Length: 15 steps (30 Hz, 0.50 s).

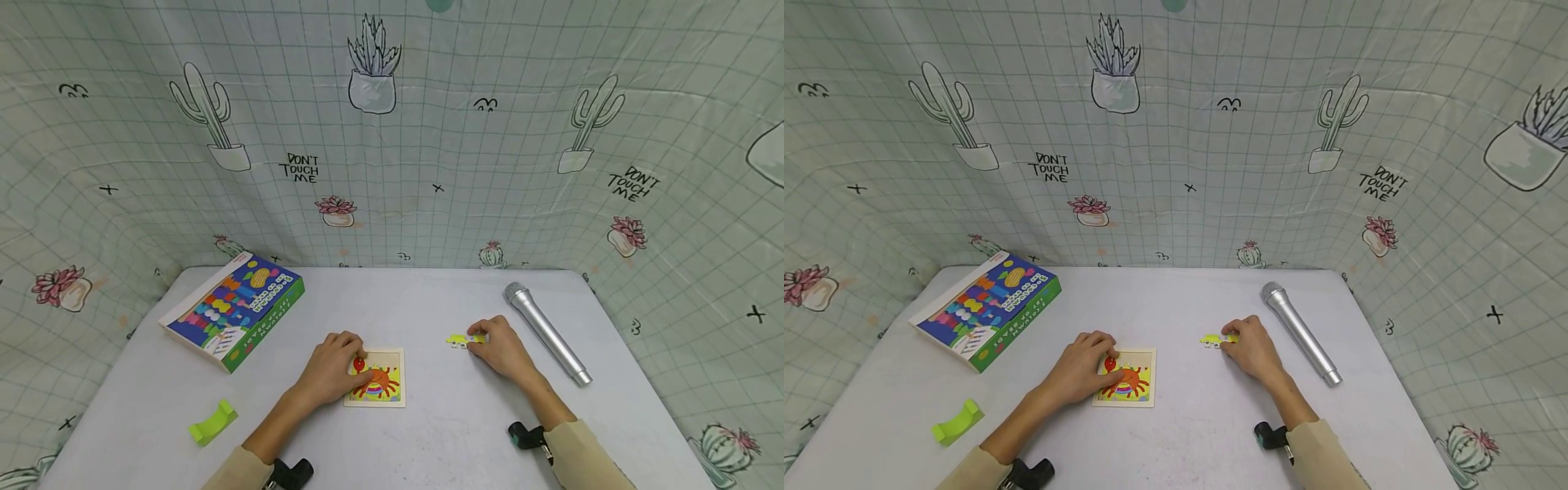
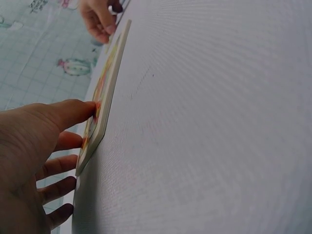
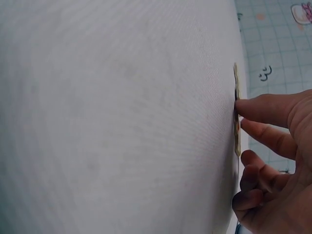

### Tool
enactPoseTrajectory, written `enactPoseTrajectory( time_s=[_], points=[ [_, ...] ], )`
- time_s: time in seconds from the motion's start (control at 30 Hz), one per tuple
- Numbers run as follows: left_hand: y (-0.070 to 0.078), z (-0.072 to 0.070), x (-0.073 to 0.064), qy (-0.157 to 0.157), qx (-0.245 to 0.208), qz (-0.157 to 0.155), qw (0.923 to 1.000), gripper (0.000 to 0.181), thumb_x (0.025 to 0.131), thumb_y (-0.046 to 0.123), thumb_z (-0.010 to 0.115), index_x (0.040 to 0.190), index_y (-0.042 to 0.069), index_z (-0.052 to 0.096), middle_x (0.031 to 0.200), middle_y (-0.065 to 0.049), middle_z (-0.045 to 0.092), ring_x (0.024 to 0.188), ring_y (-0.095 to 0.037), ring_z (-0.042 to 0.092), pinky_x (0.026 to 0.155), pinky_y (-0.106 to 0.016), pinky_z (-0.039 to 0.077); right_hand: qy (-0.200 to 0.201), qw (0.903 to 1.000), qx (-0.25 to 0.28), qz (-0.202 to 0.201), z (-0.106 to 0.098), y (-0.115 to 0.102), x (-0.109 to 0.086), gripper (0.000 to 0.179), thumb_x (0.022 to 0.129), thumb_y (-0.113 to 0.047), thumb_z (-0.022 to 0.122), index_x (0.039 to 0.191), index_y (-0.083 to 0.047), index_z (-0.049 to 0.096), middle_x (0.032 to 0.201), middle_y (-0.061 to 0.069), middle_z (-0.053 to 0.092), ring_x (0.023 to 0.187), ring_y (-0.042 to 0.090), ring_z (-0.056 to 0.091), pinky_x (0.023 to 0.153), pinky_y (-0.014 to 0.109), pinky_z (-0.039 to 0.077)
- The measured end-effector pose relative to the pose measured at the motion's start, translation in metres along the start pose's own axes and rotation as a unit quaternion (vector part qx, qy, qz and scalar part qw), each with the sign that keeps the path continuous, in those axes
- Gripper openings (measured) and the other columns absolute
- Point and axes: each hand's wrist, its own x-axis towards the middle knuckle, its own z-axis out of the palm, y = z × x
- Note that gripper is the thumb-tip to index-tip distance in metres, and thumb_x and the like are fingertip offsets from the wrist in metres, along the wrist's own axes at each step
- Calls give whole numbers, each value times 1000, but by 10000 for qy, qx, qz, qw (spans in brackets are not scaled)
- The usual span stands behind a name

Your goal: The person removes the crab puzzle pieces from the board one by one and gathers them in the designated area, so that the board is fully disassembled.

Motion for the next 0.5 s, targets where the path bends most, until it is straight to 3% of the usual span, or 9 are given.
enactPoseTrajectory(
  time_s=[0.5],
  points=[
    [1,-1,0,-95,48,-44,9999,34,83,44,80,99,16,68,122,-6,62,117,-33,52,93,-55,46,-142,9999,-17,-14,0,2,-1,23,87,-13,73,109,-4,72,108,14,60,93,24,55,79,41,46]
  ],
)
